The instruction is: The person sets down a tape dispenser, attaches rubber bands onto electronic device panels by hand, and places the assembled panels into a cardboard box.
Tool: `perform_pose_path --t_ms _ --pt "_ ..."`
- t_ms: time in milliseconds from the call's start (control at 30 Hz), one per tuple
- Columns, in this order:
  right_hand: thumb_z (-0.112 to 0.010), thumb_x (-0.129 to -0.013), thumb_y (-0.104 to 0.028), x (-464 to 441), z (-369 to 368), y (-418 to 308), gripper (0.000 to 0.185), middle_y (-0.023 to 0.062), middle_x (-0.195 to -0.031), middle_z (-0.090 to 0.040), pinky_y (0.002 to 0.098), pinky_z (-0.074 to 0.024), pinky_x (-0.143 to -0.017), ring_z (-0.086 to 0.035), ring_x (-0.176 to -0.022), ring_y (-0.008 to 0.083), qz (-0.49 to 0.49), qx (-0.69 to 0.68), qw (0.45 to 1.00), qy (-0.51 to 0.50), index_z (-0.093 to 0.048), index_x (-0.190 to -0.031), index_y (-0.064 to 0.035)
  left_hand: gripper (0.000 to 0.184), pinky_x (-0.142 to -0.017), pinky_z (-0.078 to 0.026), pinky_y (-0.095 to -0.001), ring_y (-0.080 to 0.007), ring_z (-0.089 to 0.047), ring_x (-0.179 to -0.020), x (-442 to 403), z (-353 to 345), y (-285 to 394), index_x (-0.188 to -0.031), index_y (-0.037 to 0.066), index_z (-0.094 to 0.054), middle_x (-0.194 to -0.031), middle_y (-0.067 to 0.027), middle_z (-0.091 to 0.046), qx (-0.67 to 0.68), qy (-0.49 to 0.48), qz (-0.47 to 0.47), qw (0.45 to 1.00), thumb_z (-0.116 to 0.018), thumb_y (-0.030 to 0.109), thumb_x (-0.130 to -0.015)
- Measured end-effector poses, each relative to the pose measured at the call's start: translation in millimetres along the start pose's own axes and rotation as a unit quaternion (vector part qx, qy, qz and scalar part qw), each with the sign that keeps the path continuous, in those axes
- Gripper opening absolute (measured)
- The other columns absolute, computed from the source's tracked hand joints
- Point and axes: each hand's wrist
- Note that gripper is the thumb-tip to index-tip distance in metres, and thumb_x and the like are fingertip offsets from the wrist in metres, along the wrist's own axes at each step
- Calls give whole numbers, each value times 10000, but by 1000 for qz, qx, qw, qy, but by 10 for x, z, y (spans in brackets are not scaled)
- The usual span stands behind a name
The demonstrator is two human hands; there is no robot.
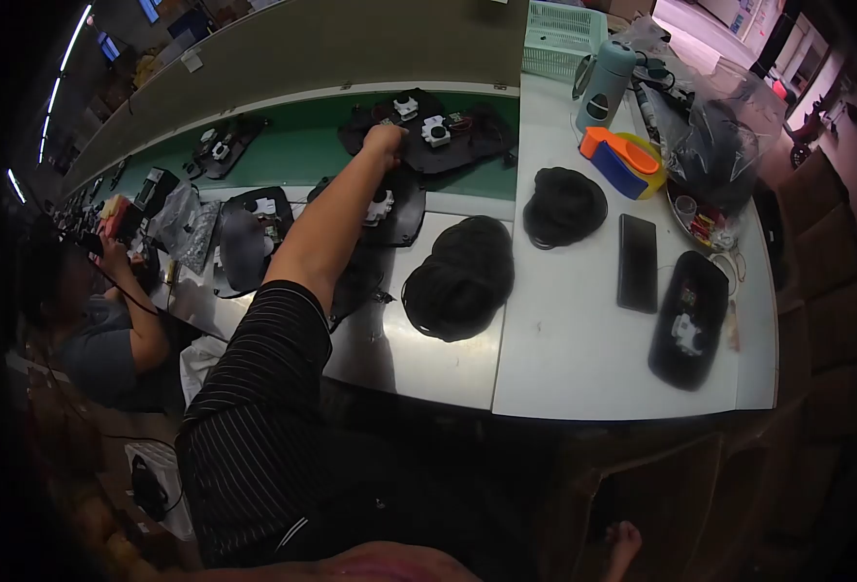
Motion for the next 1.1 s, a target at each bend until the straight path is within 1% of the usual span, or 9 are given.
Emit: perform_pose_path --t_ms 100,333,500,633,700,900,967,1033,1100 --pt "-574 -890 -151 16 -103 -322 137 48 -784 -628 244 -454 -502 -591 -623 126 -25 -5 999 23 -568 -999 -66 206 -574 -512 -400 -258 -641 -725 4 -128 1 -980 4 -595 -852 -131 -634 201 -85 -25 975 -629 65 -786" --pt "-560 -895 -131 357 -814 -1684 177 68 -890 -642 225 -469 -615 -598 -740 121 199 -76 977 18 -565 -1043 -35 195 -589 -532 -397 -238 -640 -748 871 356 385 -1016 8 -539 -864 -97 -619 180 -95 -131 970 -589 49 -832" --pt "-566 -858 -60 935 -1892 -2681 179 107 -890 -642 235 -484 -640 -602 -733 144 284 -118 928 -209 -569 -1023 9 281 -828 -525 -402 -250 -624 -932 2095 868 286 -1168 -36 -470 -1058 -152 -598 336 -212 -174 901 -486 35 -896" --pt "-531 -873 -46 1740 -2864 -3107 258 151 -976 -637 268 -513 -699 -630 -801 189 251 5 884 -395 -538 -1115 42 276 -853 -503 -354 -230 -617 -942 2996 1062 -131 -1154 -51 -498 -1065 -139 -611 376 -241 -127 886 -491 15 -886" --pt "-513 -894 -72 1811 -3262 -2920 322 157 -1074 -614 294 -518 -763 -626 -892 208 207 -94 821 -524 -493 -1196 37 268 -886 -484 -341 -222 -608 -968 3354 1111 -437 -1153 -42 -500 -1075 -134 -609 375 -258 -129 881 -481 21 -894" --pt "-486 -899 -35 2106 -3577 -2421 343 158 -1163 -578 355 -489 -903 -592 -1033 246 179 -369 788 -459 -473 -1235 27 306 -911 -470 -332 -229 -599 -1001 4102 1229 -1167 -1191 -40 -469 -1106 -135 -599 372 -325 -32 869 -489 23 -891" --pt "-492 -892 -25 2069 -3434 -2364 338 156 -1149 -586 360 -491 -903 -598 -1024 245 173 -356 793 -463 -482 -1225 29 346 -838 -511 -347 -249 -607 -988 4113 1369 -1286 -1209 -43 -449 -1122 -149 -591 365 -345 -1 865 -515 61 -886" --pt "-498 -885 -14 2011 -3277 -2326 333 154 -1136 -594 364 -494 -903 -604 -1014 243 166 -343 797 -469 -490 -1215 31 388 -715 -548 -354 -271 -635 -917 4028 1536 -1344 -1215 -47 -434 -1079 -172 -605 321 -552 56 768 -543 106 -875" --pt "-516 -874 -16 1959 -3152 -2314 314 146 -1096 -614 367 -505 -885 -617 -987 240 157 -259 808 -505 -511 -1183 39 405 -664 -551 -350 -273 -645 -866 4073 1553 -1371 -1215 -48 -430 -1047 -179 -613 260 -582 62 768 -554 120 -868"
Point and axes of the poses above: each hand's wrist, its own x-axis away from the middle knuckle, its own z-axis out of the back of the hand, y = z × x
